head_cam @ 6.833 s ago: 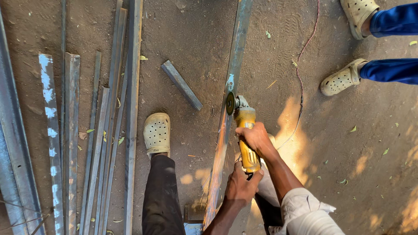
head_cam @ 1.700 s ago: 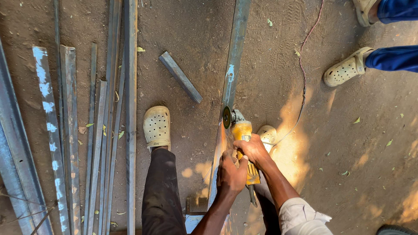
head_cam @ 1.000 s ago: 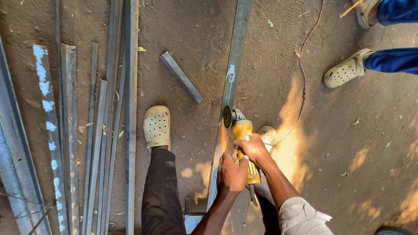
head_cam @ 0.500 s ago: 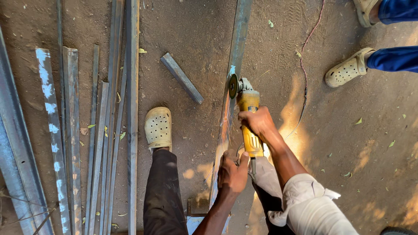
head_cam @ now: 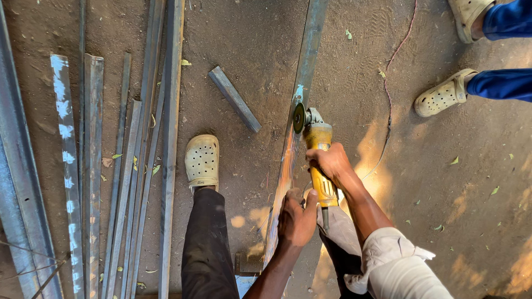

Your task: The person holds a metal bar on the ground by hand and uses an angle grinder to grind its surface, moving the tool back and forth along the metal while sparks are produced.

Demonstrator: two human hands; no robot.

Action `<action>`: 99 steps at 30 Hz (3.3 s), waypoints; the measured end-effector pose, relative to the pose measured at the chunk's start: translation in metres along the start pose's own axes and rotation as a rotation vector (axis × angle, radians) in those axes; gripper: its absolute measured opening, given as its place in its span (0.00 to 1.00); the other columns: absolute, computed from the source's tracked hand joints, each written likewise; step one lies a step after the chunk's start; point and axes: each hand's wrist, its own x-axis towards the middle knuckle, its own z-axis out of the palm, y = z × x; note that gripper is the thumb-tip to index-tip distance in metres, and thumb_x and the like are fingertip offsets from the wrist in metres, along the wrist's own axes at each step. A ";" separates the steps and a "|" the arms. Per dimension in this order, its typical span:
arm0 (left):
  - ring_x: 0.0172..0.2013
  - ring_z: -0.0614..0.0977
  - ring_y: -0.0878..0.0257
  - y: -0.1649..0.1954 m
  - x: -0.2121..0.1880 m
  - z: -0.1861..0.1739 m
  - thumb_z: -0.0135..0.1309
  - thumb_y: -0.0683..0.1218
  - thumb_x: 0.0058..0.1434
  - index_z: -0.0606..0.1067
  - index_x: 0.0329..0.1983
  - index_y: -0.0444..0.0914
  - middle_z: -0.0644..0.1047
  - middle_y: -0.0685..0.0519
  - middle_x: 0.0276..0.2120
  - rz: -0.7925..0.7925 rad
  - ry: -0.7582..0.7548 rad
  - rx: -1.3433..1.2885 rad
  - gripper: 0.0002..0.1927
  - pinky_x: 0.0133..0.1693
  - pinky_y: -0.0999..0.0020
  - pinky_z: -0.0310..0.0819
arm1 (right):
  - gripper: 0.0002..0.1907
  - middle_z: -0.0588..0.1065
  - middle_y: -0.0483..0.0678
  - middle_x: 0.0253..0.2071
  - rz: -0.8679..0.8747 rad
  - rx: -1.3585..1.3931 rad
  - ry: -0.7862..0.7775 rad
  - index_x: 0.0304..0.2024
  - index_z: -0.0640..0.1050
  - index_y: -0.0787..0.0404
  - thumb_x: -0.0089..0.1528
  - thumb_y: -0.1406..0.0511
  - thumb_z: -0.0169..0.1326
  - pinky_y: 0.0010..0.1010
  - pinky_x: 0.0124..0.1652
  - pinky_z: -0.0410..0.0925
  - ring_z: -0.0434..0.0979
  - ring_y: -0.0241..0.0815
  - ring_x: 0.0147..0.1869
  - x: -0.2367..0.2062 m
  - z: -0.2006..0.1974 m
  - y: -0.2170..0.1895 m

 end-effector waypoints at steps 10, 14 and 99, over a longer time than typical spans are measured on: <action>0.53 0.80 0.47 -0.001 0.003 0.001 0.52 0.63 0.61 0.68 0.62 0.36 0.78 0.42 0.52 0.042 0.007 0.009 0.34 0.53 0.55 0.72 | 0.10 0.78 0.51 0.23 0.027 -0.119 -0.052 0.26 0.79 0.69 0.51 0.66 0.62 0.34 0.27 0.68 0.76 0.40 0.25 -0.021 0.015 0.055; 0.52 0.81 0.48 0.001 0.000 0.000 0.53 0.61 0.60 0.66 0.63 0.36 0.78 0.43 0.52 0.033 -0.024 -0.026 0.35 0.53 0.56 0.73 | 0.11 0.78 0.50 0.22 0.043 -0.143 -0.085 0.26 0.79 0.68 0.51 0.65 0.62 0.34 0.27 0.68 0.75 0.39 0.24 -0.023 0.021 0.066; 0.55 0.79 0.46 -0.014 0.008 0.005 0.59 0.58 0.56 0.64 0.65 0.34 0.75 0.38 0.56 0.082 -0.034 -0.036 0.39 0.55 0.55 0.72 | 0.09 0.78 0.51 0.25 0.097 -0.101 -0.055 0.29 0.81 0.68 0.51 0.66 0.61 0.34 0.28 0.69 0.76 0.40 0.26 -0.016 0.025 0.065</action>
